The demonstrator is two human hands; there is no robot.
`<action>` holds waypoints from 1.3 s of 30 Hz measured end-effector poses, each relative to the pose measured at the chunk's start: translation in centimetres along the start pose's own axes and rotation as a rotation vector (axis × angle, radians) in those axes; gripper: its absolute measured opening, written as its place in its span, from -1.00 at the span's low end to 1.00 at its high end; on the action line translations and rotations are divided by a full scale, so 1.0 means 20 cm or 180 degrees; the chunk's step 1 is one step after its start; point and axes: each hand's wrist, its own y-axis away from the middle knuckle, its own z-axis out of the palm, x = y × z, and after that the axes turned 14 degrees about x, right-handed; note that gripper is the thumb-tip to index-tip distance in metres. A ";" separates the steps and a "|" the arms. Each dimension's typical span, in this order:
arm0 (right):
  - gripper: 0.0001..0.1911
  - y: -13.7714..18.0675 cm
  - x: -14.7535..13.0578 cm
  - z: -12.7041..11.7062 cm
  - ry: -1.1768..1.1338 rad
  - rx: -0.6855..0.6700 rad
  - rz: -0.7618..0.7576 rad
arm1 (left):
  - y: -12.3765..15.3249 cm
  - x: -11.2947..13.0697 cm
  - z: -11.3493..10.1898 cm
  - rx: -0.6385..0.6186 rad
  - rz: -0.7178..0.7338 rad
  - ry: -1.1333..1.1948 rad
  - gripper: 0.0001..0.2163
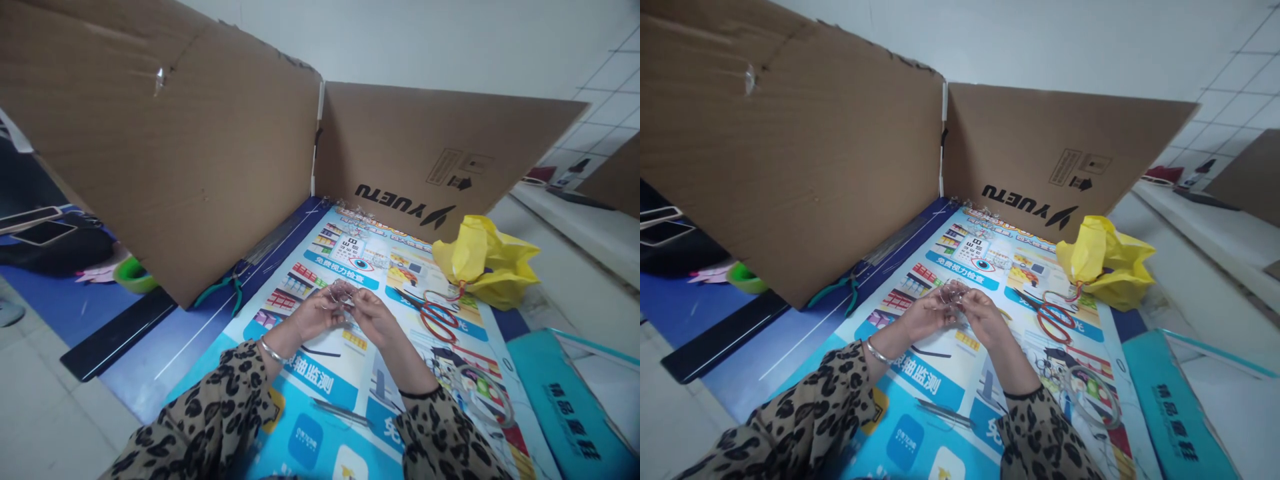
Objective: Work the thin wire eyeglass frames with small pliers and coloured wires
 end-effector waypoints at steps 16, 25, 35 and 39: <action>-0.84 -0.02 -0.01 -0.06 0.0602 0.0386 -0.0488 | -0.05 0.07 -0.05 0.0380 0.0149 -0.1856 -0.81; -0.81 -0.05 0.06 -0.10 0.0790 0.0818 -0.0632 | -0.04 0.12 -0.06 0.0499 -0.0033 -0.2144 -0.73; -0.81 -0.09 0.05 -0.13 0.0650 0.0903 -0.0766 | -0.06 0.24 -0.09 0.1238 0.1163 -0.3046 -0.68; -0.80 -0.09 0.04 -0.13 0.0591 0.0878 -0.0746 | -0.10 0.24 -0.04 0.1161 0.1845 -0.3493 -0.77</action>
